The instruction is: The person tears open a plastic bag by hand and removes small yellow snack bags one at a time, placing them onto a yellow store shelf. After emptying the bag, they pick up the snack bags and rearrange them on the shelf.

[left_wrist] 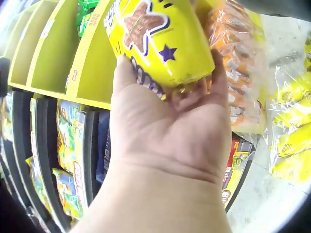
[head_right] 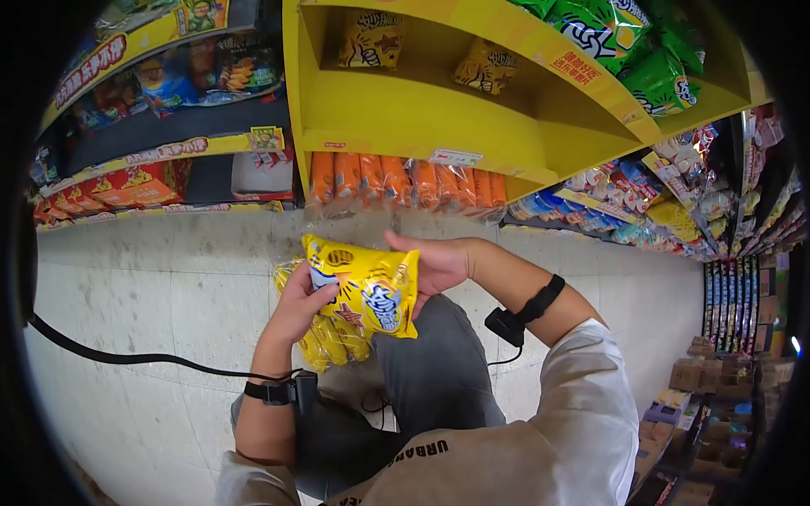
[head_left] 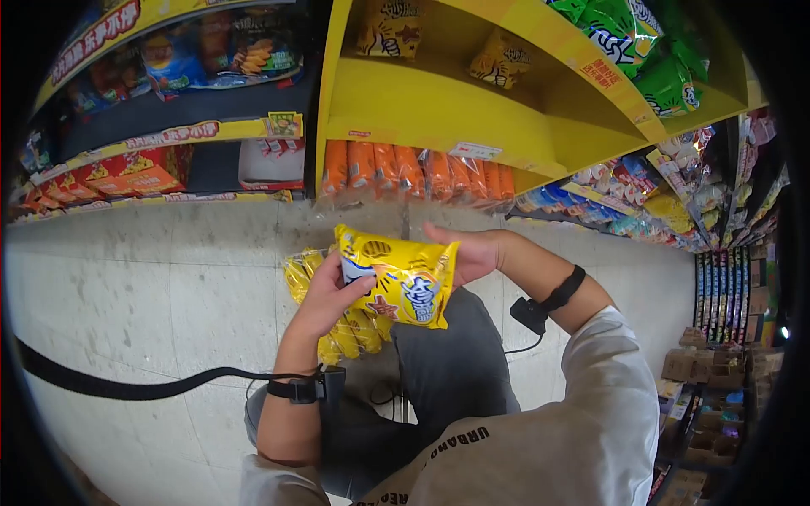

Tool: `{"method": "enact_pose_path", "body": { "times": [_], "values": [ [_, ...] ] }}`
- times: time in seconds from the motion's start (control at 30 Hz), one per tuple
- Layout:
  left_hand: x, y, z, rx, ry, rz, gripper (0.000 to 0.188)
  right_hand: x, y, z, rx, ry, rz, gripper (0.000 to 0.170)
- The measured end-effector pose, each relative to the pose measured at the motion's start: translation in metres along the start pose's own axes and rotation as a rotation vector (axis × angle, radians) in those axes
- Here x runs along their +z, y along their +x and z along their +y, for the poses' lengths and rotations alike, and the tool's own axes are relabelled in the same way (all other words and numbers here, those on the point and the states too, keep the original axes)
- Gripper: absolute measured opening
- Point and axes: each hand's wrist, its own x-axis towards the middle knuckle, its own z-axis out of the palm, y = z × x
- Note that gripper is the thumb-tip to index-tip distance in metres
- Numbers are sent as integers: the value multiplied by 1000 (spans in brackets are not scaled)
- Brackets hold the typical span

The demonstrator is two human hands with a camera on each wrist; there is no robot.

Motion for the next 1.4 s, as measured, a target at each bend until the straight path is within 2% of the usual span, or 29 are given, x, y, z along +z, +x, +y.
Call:
{"method": "enact_pose_path", "body": {
  "times": [0.03,0.07,0.13,0.17,0.2,0.27,0.3,0.33,0.4,0.43,0.47,0.53,0.57,0.63,0.67,0.73,0.87,0.93,0.97,1.07,1.13,1.2,1.3,1.4],
  "values": [
    [-2,-1,-4,-37,-16,123,47,4,0,-2,-7,66,-30,91],
    [-4,1,-8,-31,-12,126,47,4,0,-3,-9,59,-34,91],
    [1,6,-3,59,-427,442,40,0,-2,-2,-399,255,36,102],
    [3,8,2,135,-525,441,38,-3,5,6,-515,299,125,97],
    [8,9,1,140,-523,439,38,-1,14,16,-518,295,123,97],
    [17,15,-10,213,-502,543,40,11,38,35,-501,-157,360,87],
    [19,18,-20,236,-417,482,42,41,40,31,-544,-129,473,62],
    [26,17,-19,230,-412,490,42,48,40,25,-541,-122,466,62],
    [35,15,-19,223,-392,334,44,50,41,8,-601,-432,650,43],
    [33,15,-20,195,-283,315,45,54,36,-2,-706,-383,651,30],
    [34,14,-18,193,-283,313,45,48,32,-9,-707,-381,653,30],
    [41,14,-3,253,-255,407,48,35,16,-26,-759,-419,827,28],
    [41,13,2,224,-227,424,50,29,8,-37,-759,-426,827,28],
    [34,12,-4,184,-212,467,49,19,-10,-67,-922,-465,905,28],
    [30,11,-7,137,-192,507,48,16,-16,-84,-929,-473,903,28],
    [27,10,-8,104,-191,545,45,8,-25,-119,-1166,-562,1023,28],
    [25,4,-9,21,-220,642,35,-23,-25,-184,-1226,-591,1046,30],
    [28,3,-9,6,-233,660,33,-40,-14,-209,-1103,-624,1135,36],
    [30,2,-9,-20,-248,676,31,-61,-3,-223,-1102,-602,1156,30],
    [39,0,-4,-34,-275,692,30,-97,20,-268,-1117,-558,1219,29],
    [41,-4,-5,-31,-281,689,31,-95,35,-275,-1165,-486,1160,30],
    [44,-6,-5,-59,-272,695,31,-93,40,-275,-999,-510,1116,29],
    [42,-9,-7,-68,-271,698,30,-98,47,-278,-974,-470,1016,28],
    [39,-9,-6,-79,-261,697,30,-104,48,-278,-919,-530,1003,32]
  ]
}}
